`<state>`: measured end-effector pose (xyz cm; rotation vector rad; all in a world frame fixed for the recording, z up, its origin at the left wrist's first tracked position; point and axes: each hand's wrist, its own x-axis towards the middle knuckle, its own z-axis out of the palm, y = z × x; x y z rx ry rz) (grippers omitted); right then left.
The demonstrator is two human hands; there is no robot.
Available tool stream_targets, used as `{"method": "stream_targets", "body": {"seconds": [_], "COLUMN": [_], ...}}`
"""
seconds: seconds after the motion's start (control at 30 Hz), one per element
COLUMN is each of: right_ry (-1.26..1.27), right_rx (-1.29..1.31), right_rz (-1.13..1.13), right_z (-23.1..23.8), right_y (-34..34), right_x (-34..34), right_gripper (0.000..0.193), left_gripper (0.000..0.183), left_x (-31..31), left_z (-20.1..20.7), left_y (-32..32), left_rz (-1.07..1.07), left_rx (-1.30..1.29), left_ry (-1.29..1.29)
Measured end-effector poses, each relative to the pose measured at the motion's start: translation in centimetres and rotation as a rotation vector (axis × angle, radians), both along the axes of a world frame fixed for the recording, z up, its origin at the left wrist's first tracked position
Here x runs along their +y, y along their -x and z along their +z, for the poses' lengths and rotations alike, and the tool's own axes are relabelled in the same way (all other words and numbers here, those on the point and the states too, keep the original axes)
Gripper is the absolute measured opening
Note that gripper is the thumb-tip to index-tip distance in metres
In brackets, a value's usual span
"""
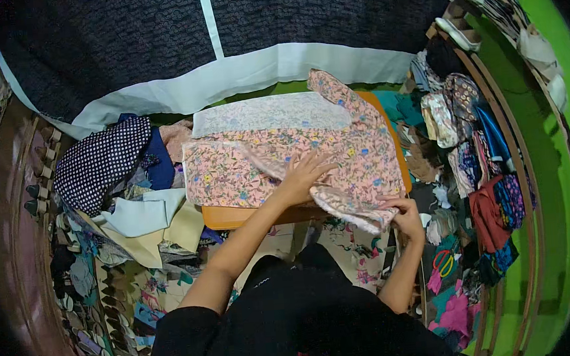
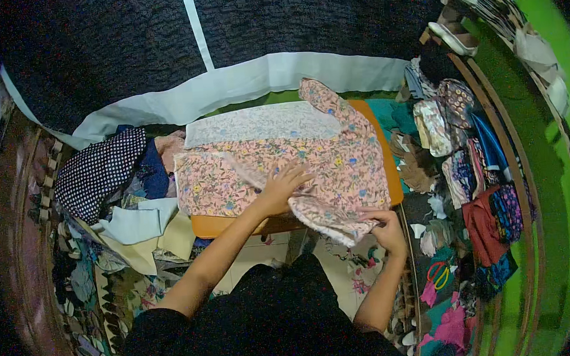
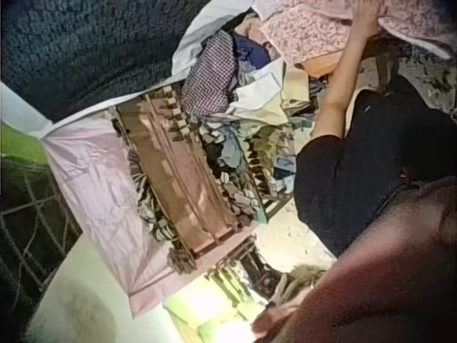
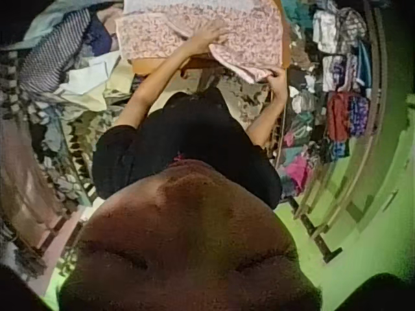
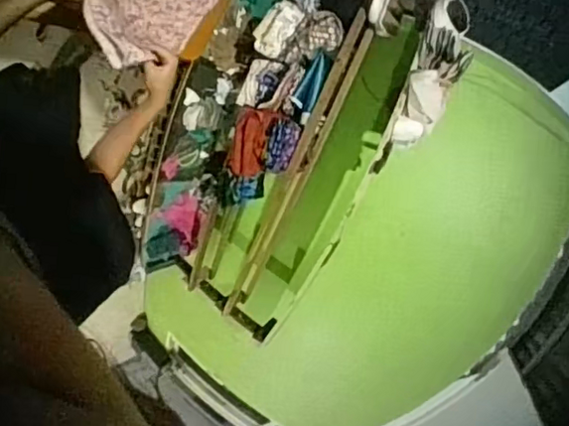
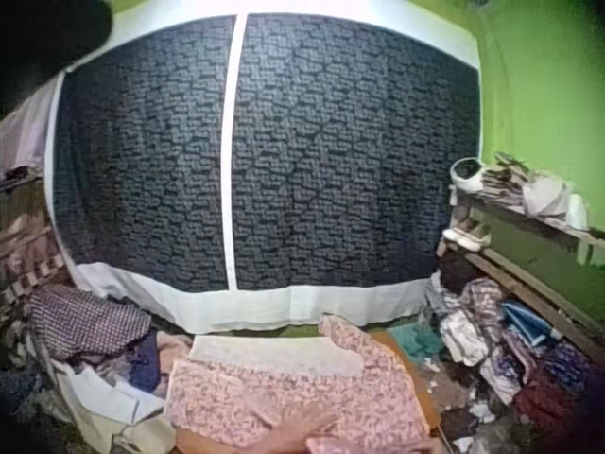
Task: The person is folding various pieces of printed fabric on a table and then placing the folded stacks onto a storage shelf.
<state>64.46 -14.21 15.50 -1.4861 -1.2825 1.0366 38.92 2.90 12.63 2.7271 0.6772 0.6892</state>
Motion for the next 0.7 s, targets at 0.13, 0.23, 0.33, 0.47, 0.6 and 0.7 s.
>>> {"method": "stream_targets", "body": {"seconds": [0.13, 0.23, 0.33, 0.47, 0.6, 0.7], "right_ry": [-0.209, -0.344, -0.469, -0.417, -0.438, -0.267], "right_rx": [-0.019, 0.056, 0.071, -0.001, -0.388, -0.818], "right_rz": [-0.169, -0.206, -0.393, -0.587, -0.353, -0.051], "right_z": [2.0, 1.7, -0.1, 1.2, -2.3, -2.7], "right_y": [-0.5, -1.9, -4.7, -2.2, -1.8, 2.2], "right_x": [-2.4, -3.1, -4.2, -1.5, 0.4, 1.8], "right_gripper": [0.019, 0.016, 0.021, 0.024, 0.045, 0.088], "left_gripper": [0.044, 0.027, 0.027, 0.028, 0.024, 0.023], "left_x": [1.6, 2.8, 3.8, 0.8, -3.7, -3.9], "left_z": [-3.9, -5.5, -3.6, -2.4, -0.4, -6.0], "left_y": [0.5, 4.5, 10.2, 15.4, 17.9, 21.9], "left_rz": [-0.064, 0.104, 0.365, 0.372, 0.355, 0.512], "left_rx": [0.370, 0.062, 0.156, -0.226, -0.093, 0.113], "left_ry": [0.172, 0.090, 0.174, 0.003, 0.099, 0.005]}}
